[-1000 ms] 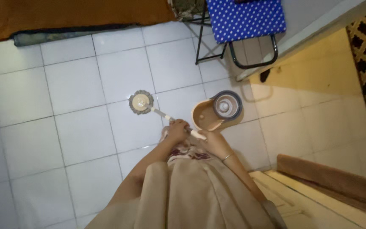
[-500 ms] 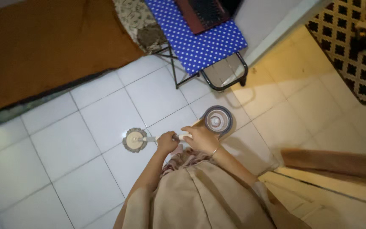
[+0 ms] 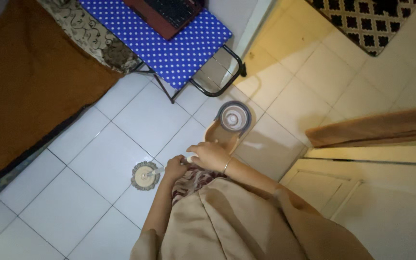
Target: The person mops a tiled floor using a mop, moving the mop head across the floor and then placing the mop into a bucket.
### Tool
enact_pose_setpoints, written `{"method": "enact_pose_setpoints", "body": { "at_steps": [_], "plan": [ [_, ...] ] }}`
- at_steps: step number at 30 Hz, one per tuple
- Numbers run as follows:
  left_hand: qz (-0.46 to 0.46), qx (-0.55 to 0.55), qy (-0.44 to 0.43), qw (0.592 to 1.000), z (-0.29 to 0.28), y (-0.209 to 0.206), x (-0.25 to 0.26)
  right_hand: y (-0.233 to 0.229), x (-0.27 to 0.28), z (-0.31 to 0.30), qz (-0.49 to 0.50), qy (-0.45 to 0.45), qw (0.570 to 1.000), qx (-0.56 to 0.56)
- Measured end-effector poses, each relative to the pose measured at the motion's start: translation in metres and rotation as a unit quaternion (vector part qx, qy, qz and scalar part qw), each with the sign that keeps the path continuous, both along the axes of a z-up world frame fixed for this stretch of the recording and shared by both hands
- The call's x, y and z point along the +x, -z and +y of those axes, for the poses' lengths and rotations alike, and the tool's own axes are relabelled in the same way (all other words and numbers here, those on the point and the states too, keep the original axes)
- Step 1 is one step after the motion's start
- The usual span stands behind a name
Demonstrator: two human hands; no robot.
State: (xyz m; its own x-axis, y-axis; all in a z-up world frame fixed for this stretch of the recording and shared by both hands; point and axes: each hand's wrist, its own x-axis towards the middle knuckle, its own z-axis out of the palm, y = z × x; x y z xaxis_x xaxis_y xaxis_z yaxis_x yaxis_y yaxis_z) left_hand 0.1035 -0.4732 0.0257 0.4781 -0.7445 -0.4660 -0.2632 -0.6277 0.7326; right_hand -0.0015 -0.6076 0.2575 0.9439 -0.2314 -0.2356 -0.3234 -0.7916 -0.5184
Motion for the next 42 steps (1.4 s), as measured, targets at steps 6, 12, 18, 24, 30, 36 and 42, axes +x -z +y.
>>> {"method": "enact_pose_setpoints", "body": {
  "at_steps": [6, 12, 18, 24, 30, 36, 42],
  "plan": [
    [0.022, 0.01, 0.002, 1.0, -0.011, -0.001, 0.005, 0.007, 0.003, -0.01, -0.001, 0.009, 1.0, 0.001],
    [0.082, -0.026, 0.027, 0.996, -0.027, 0.02, 0.002, -0.001, -0.006, -0.018, 0.041, 0.018, 0.998, -0.048],
    [0.059, 0.012, 0.068, 0.996, -0.045, 0.019, 0.007, -0.014, -0.001, -0.033, 0.056, 0.032, 0.997, -0.051],
    [0.066, 0.018, 0.043, 0.997, -0.066, 0.015, 0.007, -0.003, 0.006, -0.063, 0.098, 0.022, 0.995, -0.029],
    [0.049, 0.019, 0.015, 0.998, -0.101, 0.026, 0.008, 0.043, 0.007, -0.113, 0.046, -0.04, 0.998, -0.003],
    [-0.114, 0.038, -0.073, 0.99, -0.145, 0.034, -0.02, 0.044, 0.015, -0.181, 0.095, -0.175, 0.98, -0.003],
    [-0.05, 0.183, -0.25, 0.95, -0.184, 0.03, -0.055, 0.07, 0.013, -0.232, 0.042, -0.303, 0.951, -0.051]
  ]
}}
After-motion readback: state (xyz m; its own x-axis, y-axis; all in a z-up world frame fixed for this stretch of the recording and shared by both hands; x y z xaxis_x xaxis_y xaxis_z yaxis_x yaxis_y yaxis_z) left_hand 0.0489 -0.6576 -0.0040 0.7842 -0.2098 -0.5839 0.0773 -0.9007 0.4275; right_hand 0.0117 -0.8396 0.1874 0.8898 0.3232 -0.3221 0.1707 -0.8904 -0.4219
